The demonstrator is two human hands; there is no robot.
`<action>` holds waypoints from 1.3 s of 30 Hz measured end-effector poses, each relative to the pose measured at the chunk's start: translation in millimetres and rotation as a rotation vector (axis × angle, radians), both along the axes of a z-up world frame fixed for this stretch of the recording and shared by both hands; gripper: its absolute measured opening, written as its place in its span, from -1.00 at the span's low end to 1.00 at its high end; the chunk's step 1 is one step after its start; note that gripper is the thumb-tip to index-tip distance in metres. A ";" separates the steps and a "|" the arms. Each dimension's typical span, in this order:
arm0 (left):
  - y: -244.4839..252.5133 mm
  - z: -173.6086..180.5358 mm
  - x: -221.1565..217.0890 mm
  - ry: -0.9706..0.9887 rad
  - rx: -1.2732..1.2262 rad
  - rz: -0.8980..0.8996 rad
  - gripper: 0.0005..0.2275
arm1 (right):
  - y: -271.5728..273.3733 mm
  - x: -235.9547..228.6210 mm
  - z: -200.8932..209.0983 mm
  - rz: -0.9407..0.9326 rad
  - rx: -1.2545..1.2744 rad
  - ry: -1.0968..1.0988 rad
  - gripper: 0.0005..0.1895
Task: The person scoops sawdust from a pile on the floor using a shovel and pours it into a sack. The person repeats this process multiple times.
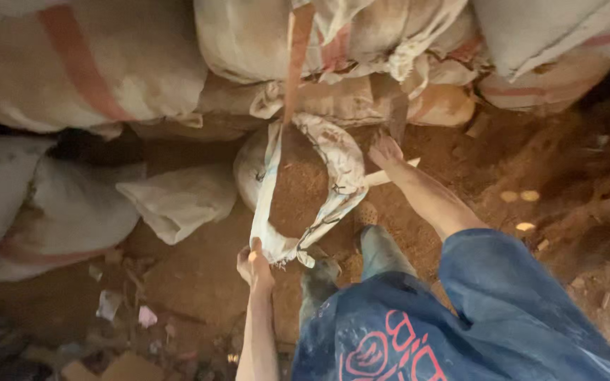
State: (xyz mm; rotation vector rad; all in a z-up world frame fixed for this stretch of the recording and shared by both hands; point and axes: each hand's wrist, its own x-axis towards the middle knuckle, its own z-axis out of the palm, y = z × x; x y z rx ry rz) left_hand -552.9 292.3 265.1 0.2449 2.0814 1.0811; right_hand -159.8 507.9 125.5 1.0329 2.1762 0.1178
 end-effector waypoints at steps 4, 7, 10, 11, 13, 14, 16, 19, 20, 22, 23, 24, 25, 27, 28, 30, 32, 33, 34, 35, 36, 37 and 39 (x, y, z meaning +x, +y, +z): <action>4.5 21.6 -5.1 0.138 -0.023 -0.075 -0.67 | -1.6 -30.7 -10.1 -0.173 0.028 0.514 -0.69; 26.9 29.6 -10.1 0.204 -0.187 -0.143 -0.67 | -10.4 -59.3 -7.4 -0.917 -0.077 0.814 -0.23; 38.4 23.8 -24.9 0.247 -0.312 -0.203 -0.64 | -32.1 -94.0 -8.3 -1.325 -0.319 0.730 0.07; 44.1 17.9 -34.4 0.298 -0.327 -0.228 -0.62 | -39.1 -106.2 -11.1 -1.376 -0.324 0.720 0.06; 50.8 1.9 -51.7 0.281 -0.275 -0.205 -0.60 | -54.3 -124.3 -22.7 -1.484 -0.332 0.698 0.03; 50.6 -6.6 -59.1 0.211 -0.210 -0.159 -0.61 | -59.8 -132.4 -32.2 -1.524 -0.271 0.708 -0.06; 55.7 -25.1 -73.8 0.046 -0.058 -0.082 -0.63 | -61.5 -144.5 -55.8 -1.606 -0.133 0.724 -0.24; 65.3 -42.1 -101.9 -0.151 0.015 -0.033 -0.60 | -52.4 -157.6 -92.8 -1.646 -0.100 0.647 -0.64; 78.4 -51.0 -108.9 -0.169 -0.070 -0.031 -0.58 | -37.5 -158.6 -103.6 -1.674 0.080 0.806 -0.69; 68.9 -55.1 -123.0 -0.214 -0.136 -0.051 -0.57 | -46.9 -166.3 -113.9 -1.675 0.393 1.078 -0.76; 69.1 -61.5 -125.9 -0.256 -0.086 -0.089 -0.57 | -47.7 -165.8 -115.4 -1.647 0.561 1.211 -0.78; 70.0 -66.6 -131.4 -0.299 -0.037 -0.127 -0.58 | -53.9 -168.4 -114.4 -1.606 0.733 1.339 -0.79; 71.7 -70.7 -139.0 -0.203 -0.016 -0.253 -0.57 | -68.2 -175.6 -110.9 -1.659 0.718 1.379 -0.77; 87.4 -86.1 -142.8 -0.024 0.048 -0.505 -0.56 | -94.9 -176.0 -98.1 -1.746 0.708 1.463 -0.73; 100.5 -97.0 -136.1 0.003 -0.009 -0.540 -0.56 | -108.4 -167.4 -89.7 -1.778 0.713 1.508 -0.71; 115.8 -111.4 -121.3 0.066 -0.138 -0.597 -0.52 | -126.8 -161.9 -77.1 -1.880 0.717 1.645 -0.72; 126.4 -113.2 -105.5 -0.035 -0.173 -0.642 -0.57 | -136.9 -159.5 -62.1 -2.008 0.706 1.838 -0.77; 131.5 -108.7 -101.7 -0.082 -0.183 -0.658 -0.59 | -130.9 -159.4 -54.0 -2.164 0.693 1.923 -0.84; 134.9 -99.7 -100.1 -0.137 -0.133 -0.688 -0.62 | -123.3 -162.0 -44.4 -2.244 0.657 1.985 -0.84; 131.1 -83.3 -104.7 -0.187 -0.092 -0.716 -0.65 | -118.9 -165.2 -28.7 -2.280 0.607 2.038 -0.84; 126.7 -63.9 -109.4 -0.237 -0.049 -0.744 -0.67 | -114.7 -168.3 -8.6 -2.310 0.550 2.084 -0.83; 123.3 -41.5 -120.1 -0.237 -0.085 -0.689 -0.67 | -108.6 -170.7 16.0 -2.296 0.502 2.127 -0.83; 122.5 8.7 -150.5 -0.165 -0.087 -0.587 -0.66 | -99.1 -181.0 78.6 -2.210 0.387 2.213 -0.82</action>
